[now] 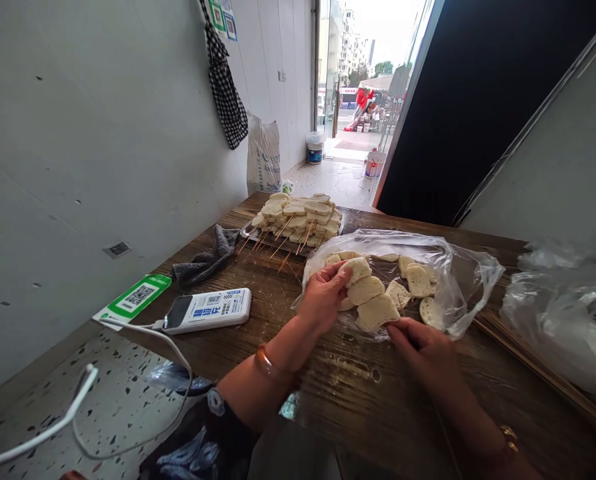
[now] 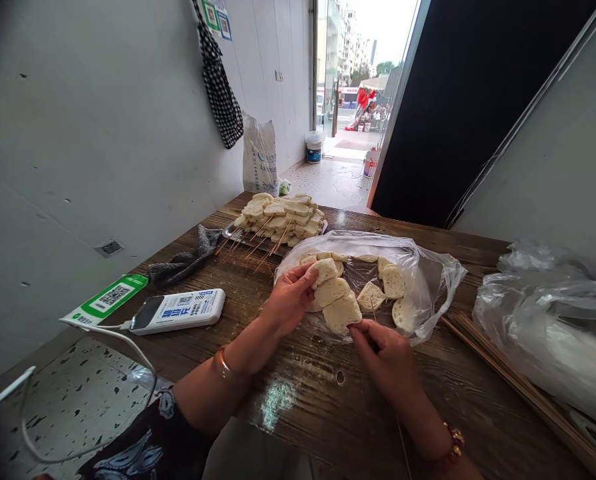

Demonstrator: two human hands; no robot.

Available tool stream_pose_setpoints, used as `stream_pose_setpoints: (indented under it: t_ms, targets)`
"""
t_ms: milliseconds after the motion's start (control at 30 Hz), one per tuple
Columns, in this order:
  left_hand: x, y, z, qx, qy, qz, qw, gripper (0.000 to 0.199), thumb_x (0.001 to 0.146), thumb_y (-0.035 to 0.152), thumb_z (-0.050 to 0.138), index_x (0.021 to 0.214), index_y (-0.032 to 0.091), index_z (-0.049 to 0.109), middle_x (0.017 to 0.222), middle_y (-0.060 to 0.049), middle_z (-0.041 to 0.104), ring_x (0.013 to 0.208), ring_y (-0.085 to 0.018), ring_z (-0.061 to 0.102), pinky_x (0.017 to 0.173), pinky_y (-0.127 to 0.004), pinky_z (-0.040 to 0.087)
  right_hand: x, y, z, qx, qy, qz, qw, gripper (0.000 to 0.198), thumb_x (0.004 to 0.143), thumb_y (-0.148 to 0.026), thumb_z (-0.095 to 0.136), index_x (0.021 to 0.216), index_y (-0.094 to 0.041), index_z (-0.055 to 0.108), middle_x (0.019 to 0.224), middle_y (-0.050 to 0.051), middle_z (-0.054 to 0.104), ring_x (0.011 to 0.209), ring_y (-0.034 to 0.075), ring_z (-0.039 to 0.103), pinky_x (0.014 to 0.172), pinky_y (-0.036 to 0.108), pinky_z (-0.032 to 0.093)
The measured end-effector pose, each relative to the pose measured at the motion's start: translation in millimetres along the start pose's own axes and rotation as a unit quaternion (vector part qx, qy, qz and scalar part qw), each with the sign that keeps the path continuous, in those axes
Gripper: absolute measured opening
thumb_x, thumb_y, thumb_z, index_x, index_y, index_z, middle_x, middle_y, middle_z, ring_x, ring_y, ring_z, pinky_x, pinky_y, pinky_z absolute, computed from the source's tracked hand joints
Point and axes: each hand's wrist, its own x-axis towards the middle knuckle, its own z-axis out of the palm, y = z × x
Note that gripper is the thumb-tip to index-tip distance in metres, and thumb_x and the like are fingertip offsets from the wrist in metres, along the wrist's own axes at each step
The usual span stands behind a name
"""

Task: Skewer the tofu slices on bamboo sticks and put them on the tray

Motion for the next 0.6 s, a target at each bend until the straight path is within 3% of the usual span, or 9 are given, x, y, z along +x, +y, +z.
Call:
stream_pose_setpoints:
  t_ms: [267, 600]
  targets:
    - [-0.8, 10.0, -0.8, 0.029, -0.018, 0.006, 0.999, 0.042, 0.06, 0.031, 0.085, 0.097, 0.013, 0.074, 0.086, -0.007, 0.073, 0.07, -0.014, 0.063, 0.065, -0.025, 0.05, -1.1, -1.1, -3.4, 0.011, -0.021, 0.014, 1.0, 0.029, 0.084, -0.041, 0.053, 0.075, -0.022, 0.073, 0.063, 0.0, 0.07, 0.057, 0.017, 0.062, 0.054, 0.025, 0.048]
    - [-2.7, -1.2, 2.7, 0.038, -0.015, 0.018, 0.999, 0.045, 0.06, 0.036, 0.085, 0.097, 0.013, 0.074, 0.085, -0.007, 0.073, 0.072, -0.014, 0.063, 0.066, -0.024, 0.05, -0.3, -0.7, 1.3, 0.008, -0.002, 0.012, 1.0, 0.026, 0.085, -0.038, 0.054, 0.075, -0.02, 0.071, 0.066, 0.001, 0.07, 0.059, 0.017, 0.062, 0.06, 0.026, 0.048]
